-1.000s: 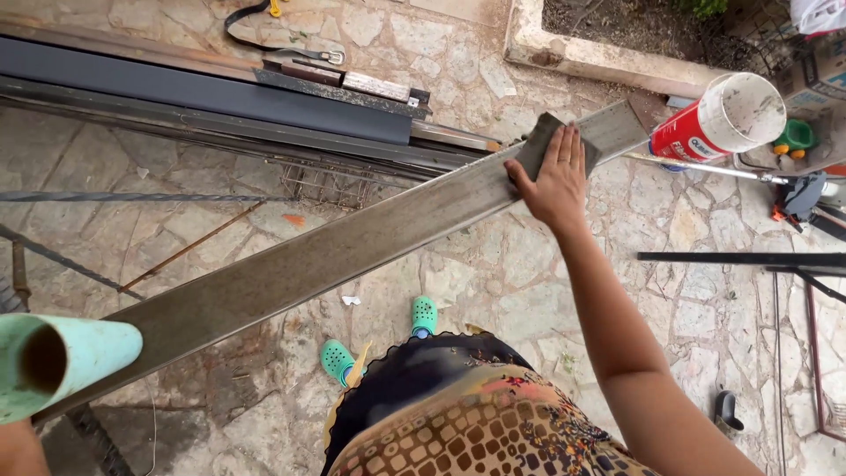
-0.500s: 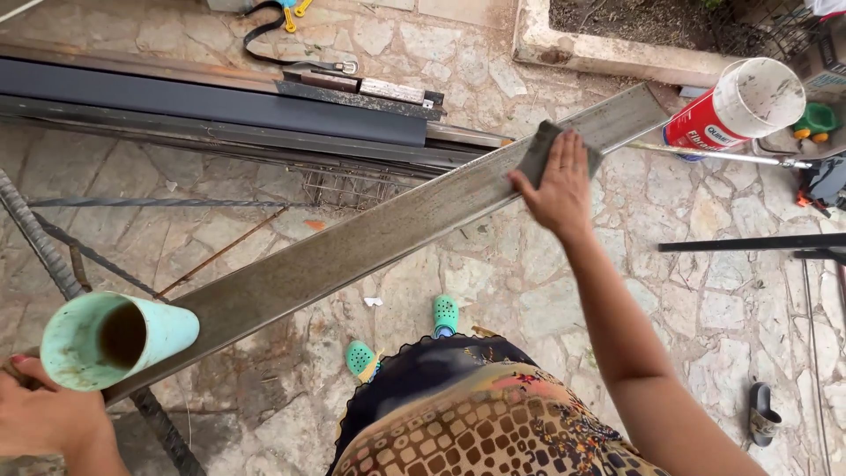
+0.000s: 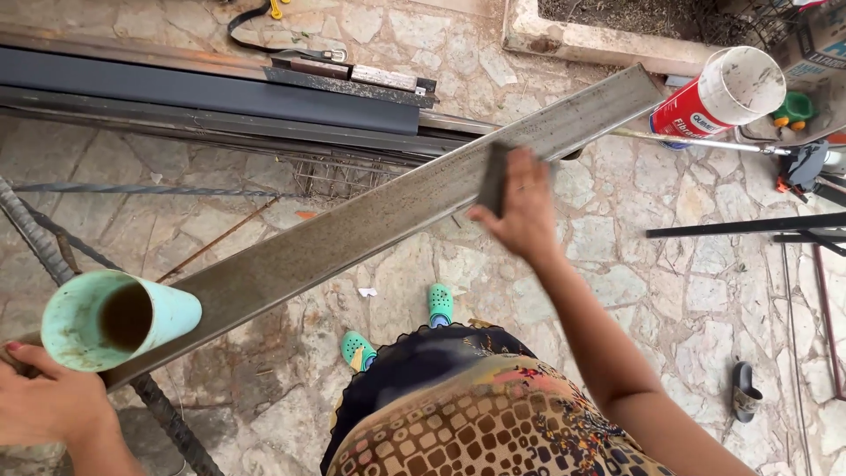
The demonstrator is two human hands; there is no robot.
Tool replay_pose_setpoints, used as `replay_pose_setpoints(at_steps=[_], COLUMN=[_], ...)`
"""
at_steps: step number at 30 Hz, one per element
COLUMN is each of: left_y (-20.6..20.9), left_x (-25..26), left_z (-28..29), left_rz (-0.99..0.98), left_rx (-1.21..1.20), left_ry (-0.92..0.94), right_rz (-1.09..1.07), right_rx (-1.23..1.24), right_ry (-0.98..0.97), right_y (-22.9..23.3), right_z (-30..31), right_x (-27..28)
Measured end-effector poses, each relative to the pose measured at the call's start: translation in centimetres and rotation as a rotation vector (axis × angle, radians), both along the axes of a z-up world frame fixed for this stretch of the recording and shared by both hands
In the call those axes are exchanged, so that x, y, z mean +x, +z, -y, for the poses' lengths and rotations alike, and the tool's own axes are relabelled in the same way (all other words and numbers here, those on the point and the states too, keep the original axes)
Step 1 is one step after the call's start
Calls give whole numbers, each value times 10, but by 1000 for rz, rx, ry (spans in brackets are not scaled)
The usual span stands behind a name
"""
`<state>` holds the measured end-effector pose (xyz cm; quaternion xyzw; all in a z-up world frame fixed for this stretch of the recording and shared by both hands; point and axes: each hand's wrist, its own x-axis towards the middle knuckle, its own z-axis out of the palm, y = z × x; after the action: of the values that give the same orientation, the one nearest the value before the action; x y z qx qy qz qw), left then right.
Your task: Sanding a long metal beam using a sanding block and wiping it with a cloth to prepare the surface.
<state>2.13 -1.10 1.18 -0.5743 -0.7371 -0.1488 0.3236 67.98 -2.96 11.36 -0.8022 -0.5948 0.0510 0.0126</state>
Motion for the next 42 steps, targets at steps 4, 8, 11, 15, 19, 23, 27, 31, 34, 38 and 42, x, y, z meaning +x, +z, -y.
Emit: replay_pose_setpoints(at_steps=[4,8,11,15,19,23,27,31,34,38,42], left_y=[8,7,11,27,19,1,23,13,5,4,-9], left_x=[7,4,8,21,13,1,17,14,10,1,0], left_z=[1,2,2,-1,0,3,1,10,6,1,2], left_rz=[-165,-172,-178,-258,-192,-77,-184,-71,37,50,121], left_rx=[37,30,38,103,88,9,85,5,5,25,23], left_ry=[102,125,104,108,78,67,62,42,-15,-56,-119], right_rz=[-167,-35,-34,-95,-63,-154,-152,-50,-118,-89,16], right_rx=[122,241,167,186,168,104,189,124,191,252,138], right_ry=[509,218,144,531,239,370,556,184,361,346,37], right_y=[9,-21,-17,-7,-18,8,-11,-7,1,7,-14], right_z=[20,16,13,31,16,22,23,14,28,14,12], right_x=[-82,4,-13,-89,-21,-82,-70,-33,-89,-47,-28])
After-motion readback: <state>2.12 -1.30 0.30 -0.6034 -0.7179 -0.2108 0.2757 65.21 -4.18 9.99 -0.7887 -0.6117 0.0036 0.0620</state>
